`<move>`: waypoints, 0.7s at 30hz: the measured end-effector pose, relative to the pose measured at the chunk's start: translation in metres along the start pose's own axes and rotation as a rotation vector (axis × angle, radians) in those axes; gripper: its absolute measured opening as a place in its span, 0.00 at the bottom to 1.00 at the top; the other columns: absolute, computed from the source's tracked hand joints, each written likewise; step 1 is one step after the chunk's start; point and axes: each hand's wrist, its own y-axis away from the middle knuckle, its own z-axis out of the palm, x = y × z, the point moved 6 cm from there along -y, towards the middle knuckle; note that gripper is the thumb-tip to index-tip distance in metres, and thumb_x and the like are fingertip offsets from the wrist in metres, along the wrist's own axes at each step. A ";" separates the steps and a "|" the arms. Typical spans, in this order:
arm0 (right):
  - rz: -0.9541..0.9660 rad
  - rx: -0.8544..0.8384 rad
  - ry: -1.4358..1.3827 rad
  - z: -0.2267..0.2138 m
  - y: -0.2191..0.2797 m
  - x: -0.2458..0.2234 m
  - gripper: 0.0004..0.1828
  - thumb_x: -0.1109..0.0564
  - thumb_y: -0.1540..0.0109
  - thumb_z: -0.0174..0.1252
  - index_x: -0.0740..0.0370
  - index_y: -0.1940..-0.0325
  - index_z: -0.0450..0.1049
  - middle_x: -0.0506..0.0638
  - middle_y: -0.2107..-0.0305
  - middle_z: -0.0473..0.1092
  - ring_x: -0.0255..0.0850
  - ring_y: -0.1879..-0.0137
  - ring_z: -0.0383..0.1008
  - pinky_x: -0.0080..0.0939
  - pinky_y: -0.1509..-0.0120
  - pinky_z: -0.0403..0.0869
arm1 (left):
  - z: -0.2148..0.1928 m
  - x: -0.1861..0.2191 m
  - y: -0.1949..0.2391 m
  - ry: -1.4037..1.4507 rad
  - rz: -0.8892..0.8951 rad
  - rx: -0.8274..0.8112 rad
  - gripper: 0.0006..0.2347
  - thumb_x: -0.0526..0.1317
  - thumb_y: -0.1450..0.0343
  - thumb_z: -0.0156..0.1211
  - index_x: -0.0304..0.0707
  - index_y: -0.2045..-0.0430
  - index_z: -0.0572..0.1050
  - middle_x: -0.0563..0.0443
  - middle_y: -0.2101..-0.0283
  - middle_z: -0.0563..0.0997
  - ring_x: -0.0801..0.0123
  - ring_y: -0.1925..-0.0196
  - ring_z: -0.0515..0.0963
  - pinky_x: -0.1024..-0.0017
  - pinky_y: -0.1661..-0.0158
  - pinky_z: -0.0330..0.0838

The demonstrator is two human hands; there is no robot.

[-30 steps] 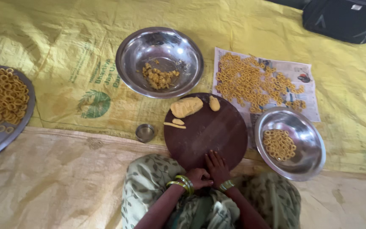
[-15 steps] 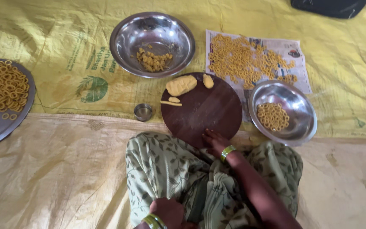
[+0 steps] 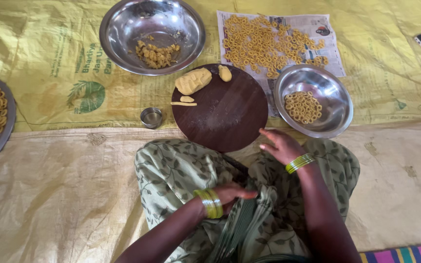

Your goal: The person rolls small pieces of dough into thin ropes on a wooden board, then joins the ends to form rings. The finished rings are placed into a metal bowl.

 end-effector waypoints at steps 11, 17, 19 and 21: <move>0.033 0.261 0.032 -0.068 0.027 -0.050 0.23 0.51 0.38 0.64 0.60 0.40 0.75 0.59 0.54 0.76 0.54 0.48 0.78 0.49 0.45 0.75 | 0.017 0.182 0.072 0.402 0.745 -0.181 0.16 0.36 0.27 0.61 0.24 0.47 0.76 0.42 0.53 0.83 0.65 0.55 0.82 0.68 0.49 0.76; -0.018 0.491 -0.008 -0.078 0.027 -0.053 0.17 0.57 0.37 0.65 0.62 0.44 0.77 0.59 0.52 0.76 0.55 0.48 0.78 0.50 0.45 0.76 | -0.045 0.205 0.228 0.329 0.895 0.092 0.18 0.38 0.29 0.58 0.27 0.47 0.76 0.40 0.55 0.83 0.62 0.56 0.83 0.66 0.51 0.76; 0.062 0.498 0.006 -0.068 0.019 -0.042 0.15 0.59 0.37 0.65 0.62 0.46 0.78 0.59 0.53 0.76 0.55 0.49 0.78 0.51 0.46 0.76 | -0.065 0.200 0.251 0.251 0.881 0.291 0.17 0.40 0.29 0.58 0.28 0.48 0.76 0.40 0.56 0.83 0.62 0.57 0.83 0.66 0.51 0.76; -0.024 0.499 -0.034 -0.055 0.004 -0.038 0.15 0.60 0.37 0.65 0.63 0.46 0.78 0.58 0.54 0.76 0.55 0.48 0.78 0.50 0.45 0.76 | -0.084 0.188 0.270 0.164 0.827 0.503 0.17 0.41 0.29 0.59 0.29 0.50 0.76 0.41 0.57 0.83 0.62 0.58 0.83 0.66 0.52 0.76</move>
